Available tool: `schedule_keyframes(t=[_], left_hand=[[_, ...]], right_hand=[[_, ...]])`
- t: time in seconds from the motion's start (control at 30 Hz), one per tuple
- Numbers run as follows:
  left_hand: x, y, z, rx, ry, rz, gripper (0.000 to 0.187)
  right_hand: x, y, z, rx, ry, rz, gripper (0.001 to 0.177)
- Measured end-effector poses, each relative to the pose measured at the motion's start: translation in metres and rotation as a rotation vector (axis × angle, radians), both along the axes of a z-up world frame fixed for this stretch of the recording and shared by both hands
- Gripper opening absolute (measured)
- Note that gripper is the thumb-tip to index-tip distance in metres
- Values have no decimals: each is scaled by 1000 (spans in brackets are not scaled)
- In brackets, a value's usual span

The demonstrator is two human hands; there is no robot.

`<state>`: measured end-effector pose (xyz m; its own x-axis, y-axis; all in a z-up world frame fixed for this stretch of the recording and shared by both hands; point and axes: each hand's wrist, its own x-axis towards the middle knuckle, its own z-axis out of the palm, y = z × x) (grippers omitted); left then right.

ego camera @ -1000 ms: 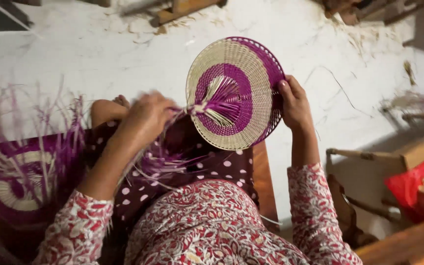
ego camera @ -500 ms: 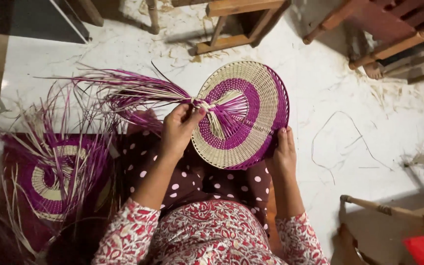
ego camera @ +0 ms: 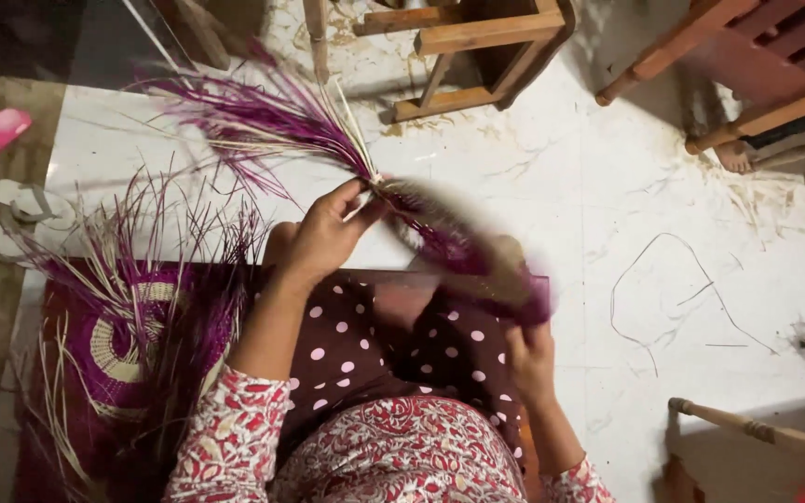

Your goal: Weaving and assembling a decorative hand fan using dyed natural fibers.

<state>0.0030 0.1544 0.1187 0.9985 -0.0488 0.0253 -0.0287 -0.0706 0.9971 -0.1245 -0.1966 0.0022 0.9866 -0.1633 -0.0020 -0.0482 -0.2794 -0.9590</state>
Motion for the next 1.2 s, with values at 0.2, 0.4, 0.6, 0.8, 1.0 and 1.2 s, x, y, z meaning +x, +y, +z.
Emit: schedule_keyframes(t=[0.2,0.4,0.6,0.8,1.0,1.2], left_hand=[[25,29,0,-449,428,-238,34],[19,8,-11,-100,231,-276,14],[-9,-18,0,-38,208,-499,22],[-17,-30,10,-55,150,-474,18],[-19,-23,0,-40,48,-479,13],[-21,-20,-47,-213,53,-487,25]], right_hand=[[-13,53,23,-689,-620,262,56],[-25,47,37,-713,-449,516,59],[49,82,122,-771,-506,255,47],[74,111,114,-602,-431,261,15],[79,106,103,-419,-241,313,10],[85,102,113,-362,-208,361,14]])
